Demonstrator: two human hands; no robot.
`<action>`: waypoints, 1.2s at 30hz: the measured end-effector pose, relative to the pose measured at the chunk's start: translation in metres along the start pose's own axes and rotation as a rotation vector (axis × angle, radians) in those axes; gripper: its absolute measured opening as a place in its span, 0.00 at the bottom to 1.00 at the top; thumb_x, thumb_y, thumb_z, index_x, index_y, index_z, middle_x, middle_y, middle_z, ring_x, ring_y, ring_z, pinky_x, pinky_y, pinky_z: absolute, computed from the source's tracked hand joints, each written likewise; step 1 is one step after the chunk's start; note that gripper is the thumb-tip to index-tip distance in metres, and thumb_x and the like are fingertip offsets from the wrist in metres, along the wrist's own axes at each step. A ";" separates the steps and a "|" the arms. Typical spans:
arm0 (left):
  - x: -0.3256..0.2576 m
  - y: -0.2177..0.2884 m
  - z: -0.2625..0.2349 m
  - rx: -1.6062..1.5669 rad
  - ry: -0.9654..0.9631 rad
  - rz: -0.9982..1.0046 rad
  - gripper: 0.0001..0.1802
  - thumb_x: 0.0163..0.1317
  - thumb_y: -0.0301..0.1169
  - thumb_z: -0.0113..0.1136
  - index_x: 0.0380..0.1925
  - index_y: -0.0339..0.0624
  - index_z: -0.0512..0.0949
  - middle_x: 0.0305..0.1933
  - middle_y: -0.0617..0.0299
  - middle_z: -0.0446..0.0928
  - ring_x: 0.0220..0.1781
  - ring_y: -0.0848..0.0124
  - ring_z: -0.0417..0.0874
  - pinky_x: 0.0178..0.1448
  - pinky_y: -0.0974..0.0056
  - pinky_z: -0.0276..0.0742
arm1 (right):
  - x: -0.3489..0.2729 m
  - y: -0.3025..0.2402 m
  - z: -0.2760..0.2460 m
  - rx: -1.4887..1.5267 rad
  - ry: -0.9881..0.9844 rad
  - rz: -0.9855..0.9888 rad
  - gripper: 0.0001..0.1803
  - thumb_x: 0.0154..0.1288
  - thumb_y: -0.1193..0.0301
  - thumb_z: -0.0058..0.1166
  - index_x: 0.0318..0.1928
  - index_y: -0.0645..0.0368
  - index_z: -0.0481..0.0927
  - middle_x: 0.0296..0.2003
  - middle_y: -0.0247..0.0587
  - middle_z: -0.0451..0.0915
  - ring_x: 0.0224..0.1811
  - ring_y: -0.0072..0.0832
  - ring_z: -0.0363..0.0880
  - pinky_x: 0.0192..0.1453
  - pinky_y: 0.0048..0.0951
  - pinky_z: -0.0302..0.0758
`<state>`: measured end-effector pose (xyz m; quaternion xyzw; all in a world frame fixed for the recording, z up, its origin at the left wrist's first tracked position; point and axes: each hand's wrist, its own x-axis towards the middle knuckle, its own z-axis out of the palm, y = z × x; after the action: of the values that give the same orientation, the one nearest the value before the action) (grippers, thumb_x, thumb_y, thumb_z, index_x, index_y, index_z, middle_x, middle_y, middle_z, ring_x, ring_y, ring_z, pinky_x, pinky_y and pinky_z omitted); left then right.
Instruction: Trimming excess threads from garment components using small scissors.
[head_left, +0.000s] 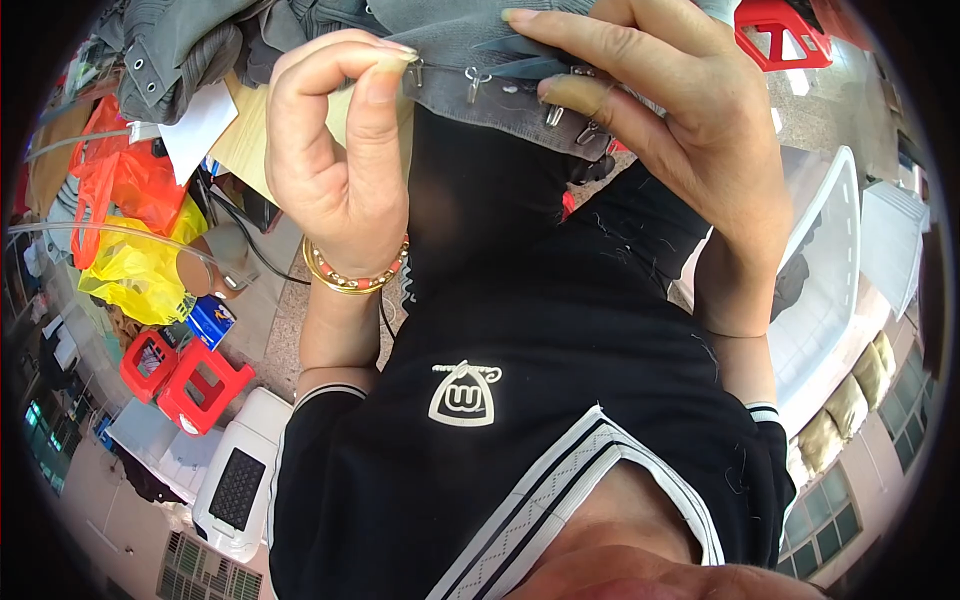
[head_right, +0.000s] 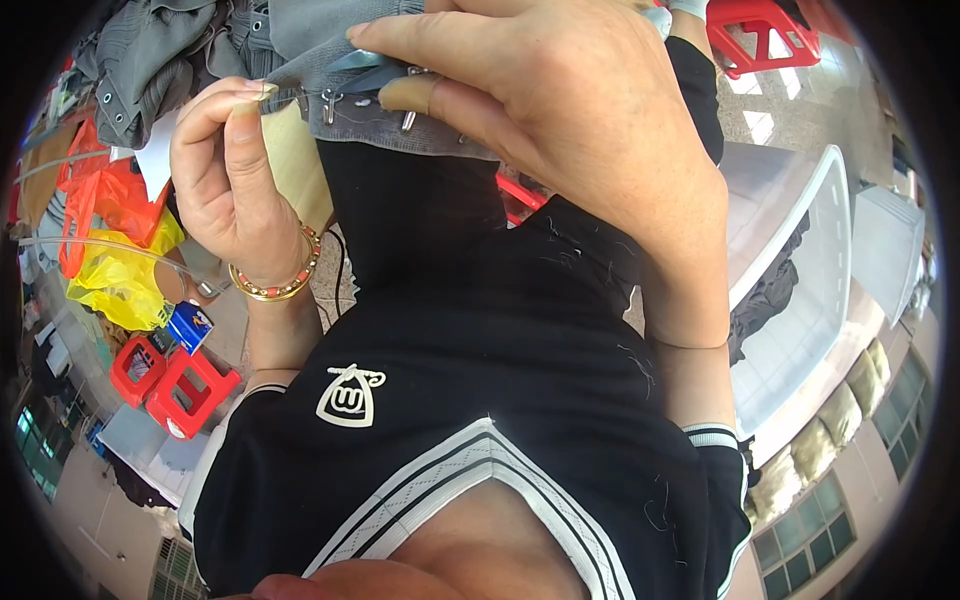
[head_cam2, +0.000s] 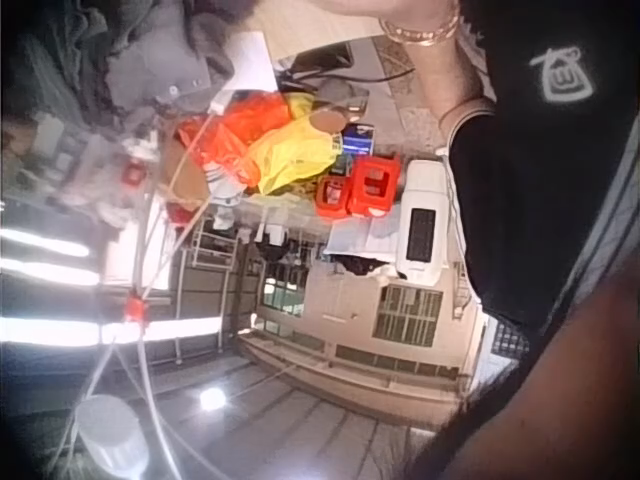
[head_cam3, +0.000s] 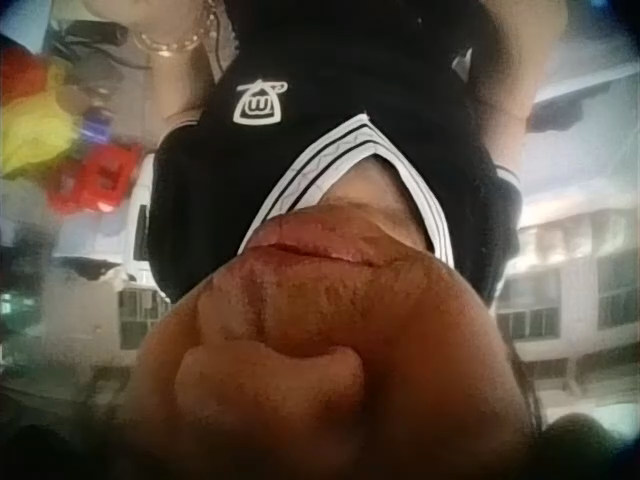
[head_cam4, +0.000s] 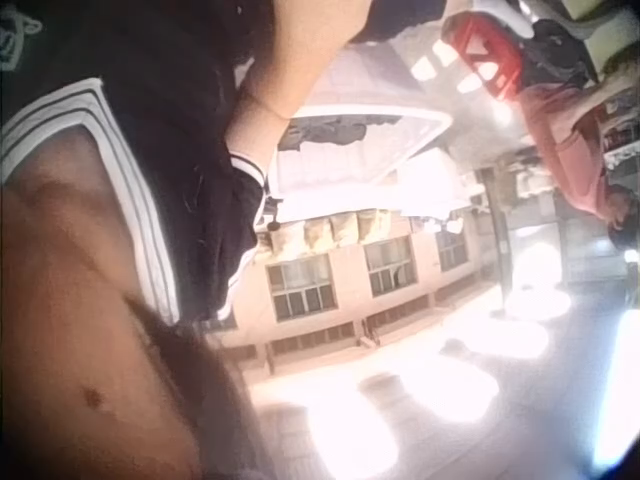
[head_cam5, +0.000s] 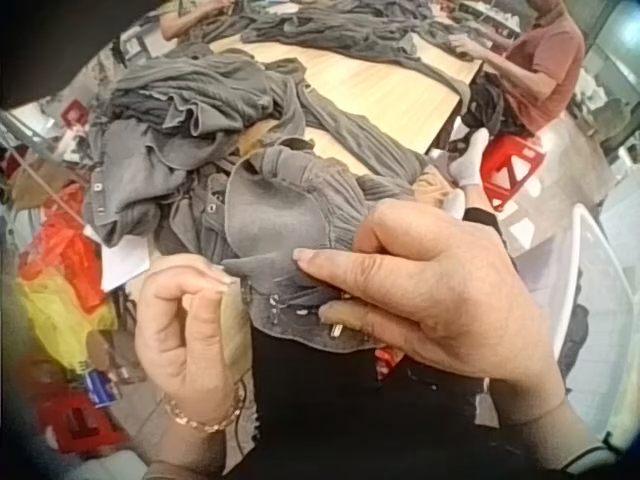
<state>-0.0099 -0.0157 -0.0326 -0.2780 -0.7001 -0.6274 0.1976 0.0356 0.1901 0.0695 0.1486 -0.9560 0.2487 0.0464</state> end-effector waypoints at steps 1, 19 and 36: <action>0.003 0.001 0.002 -0.011 -0.009 0.018 0.02 0.66 0.21 0.58 0.38 0.34 0.78 0.40 0.57 0.80 0.43 0.70 0.79 0.50 0.69 0.73 | 0.000 -0.001 -0.002 -0.005 0.000 0.007 0.21 0.51 0.69 0.70 0.49 0.54 0.86 0.29 0.35 0.74 0.26 0.31 0.74 0.29 0.30 0.71; -0.002 0.005 0.000 -0.092 0.006 0.053 0.05 0.68 0.19 0.54 0.42 0.31 0.75 0.45 0.50 0.78 0.47 0.68 0.78 0.56 0.65 0.72 | 0.008 0.003 0.002 0.135 -0.091 0.059 0.15 0.54 0.71 0.69 0.43 0.58 0.86 0.26 0.35 0.74 0.24 0.31 0.77 0.25 0.29 0.72; 0.002 0.012 -0.005 0.442 -0.257 0.395 0.19 0.45 0.28 0.77 0.41 0.52 0.88 0.39 0.67 0.79 0.40 0.70 0.76 0.44 0.66 0.69 | -0.030 0.019 0.009 0.334 0.193 0.067 0.22 0.52 0.75 0.70 0.51 0.61 0.85 0.26 0.35 0.72 0.27 0.26 0.70 0.31 0.27 0.66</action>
<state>-0.0044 -0.0194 -0.0212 -0.4356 -0.7712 -0.3693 0.2812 0.0582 0.2091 0.0477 0.0978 -0.8969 0.4184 0.1042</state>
